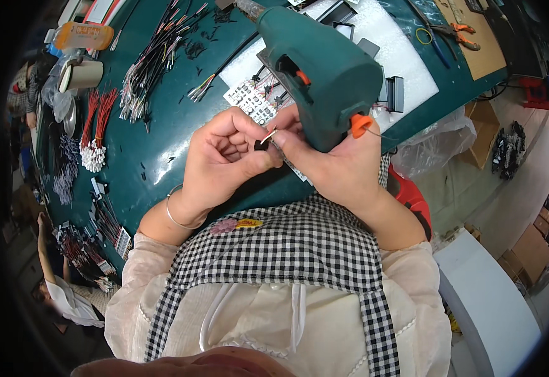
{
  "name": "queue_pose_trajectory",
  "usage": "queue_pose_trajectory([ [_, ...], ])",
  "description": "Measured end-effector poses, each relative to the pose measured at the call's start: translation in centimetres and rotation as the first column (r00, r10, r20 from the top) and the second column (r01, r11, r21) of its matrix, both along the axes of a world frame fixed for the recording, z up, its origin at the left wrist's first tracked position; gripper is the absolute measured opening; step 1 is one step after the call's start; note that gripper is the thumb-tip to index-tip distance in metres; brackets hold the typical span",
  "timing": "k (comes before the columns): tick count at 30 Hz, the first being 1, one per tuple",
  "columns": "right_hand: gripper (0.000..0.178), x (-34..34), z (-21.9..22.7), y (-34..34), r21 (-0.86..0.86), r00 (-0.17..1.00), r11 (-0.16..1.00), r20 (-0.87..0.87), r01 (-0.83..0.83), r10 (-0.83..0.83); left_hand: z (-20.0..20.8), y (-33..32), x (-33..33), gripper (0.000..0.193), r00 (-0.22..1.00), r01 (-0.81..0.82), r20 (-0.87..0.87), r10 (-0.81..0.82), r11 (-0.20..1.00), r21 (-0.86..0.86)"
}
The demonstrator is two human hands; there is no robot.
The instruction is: The person uses a soldering iron to attach small metal connectors to the ends of wires. They repeatedly pick up a wire, apply the soldering iron to the connection point, and place the finished wire onto a white foam board. The task involves handling multiple wires and connectors in a repetitive assembly process.
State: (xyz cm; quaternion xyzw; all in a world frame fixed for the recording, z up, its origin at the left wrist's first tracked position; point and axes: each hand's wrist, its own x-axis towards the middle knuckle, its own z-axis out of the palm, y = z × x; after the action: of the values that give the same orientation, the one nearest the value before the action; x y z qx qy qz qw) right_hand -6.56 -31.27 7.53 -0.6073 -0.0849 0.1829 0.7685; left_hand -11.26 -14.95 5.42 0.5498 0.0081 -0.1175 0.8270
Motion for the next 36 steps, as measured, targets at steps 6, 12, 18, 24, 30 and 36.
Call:
queue_pose_trajectory([
  [6,0.016,-0.2,0.2,-0.4,0.014,1.0,1.0,-0.012,0.027,-0.027,0.7,0.6,0.3,0.017,0.972,0.109,-0.186,-0.142,0.978,-0.175],
  [12,0.024,-0.3,-0.3,-0.5,-0.017,0.996,0.996,0.011,0.09,-0.089,0.6,0.5,0.2,0.023,0.964,0.07,-0.244,-0.109,0.984,-0.163],
  [18,0.026,0.0,-0.7,-1.0,0.006,0.996,0.996,-0.015,0.089,-0.089,0.5,0.6,0.1,0.021,0.95,0.066,-0.28,-0.138,0.965,-0.253],
  [24,0.022,0.0,-1.1,-1.0,-0.008,0.995,1.0,0.094,0.028,-0.027,0.6,0.3,0.2,0.019,0.938,0.077,-0.304,-0.166,0.956,-0.283],
  [30,0.021,0.0,-1.4,-0.9,0.073,0.993,0.996,0.107,0.043,-0.051,0.8,0.2,0.1,0.021,0.933,0.097,-0.306,-0.191,0.95,-0.298],
  [36,0.019,0.0,-1.3,-0.9,-0.046,0.992,0.997,0.111,0.058,-0.053,0.6,0.3,0.0,0.016,0.93,0.06,-0.312,-0.193,0.919,-0.389],
])
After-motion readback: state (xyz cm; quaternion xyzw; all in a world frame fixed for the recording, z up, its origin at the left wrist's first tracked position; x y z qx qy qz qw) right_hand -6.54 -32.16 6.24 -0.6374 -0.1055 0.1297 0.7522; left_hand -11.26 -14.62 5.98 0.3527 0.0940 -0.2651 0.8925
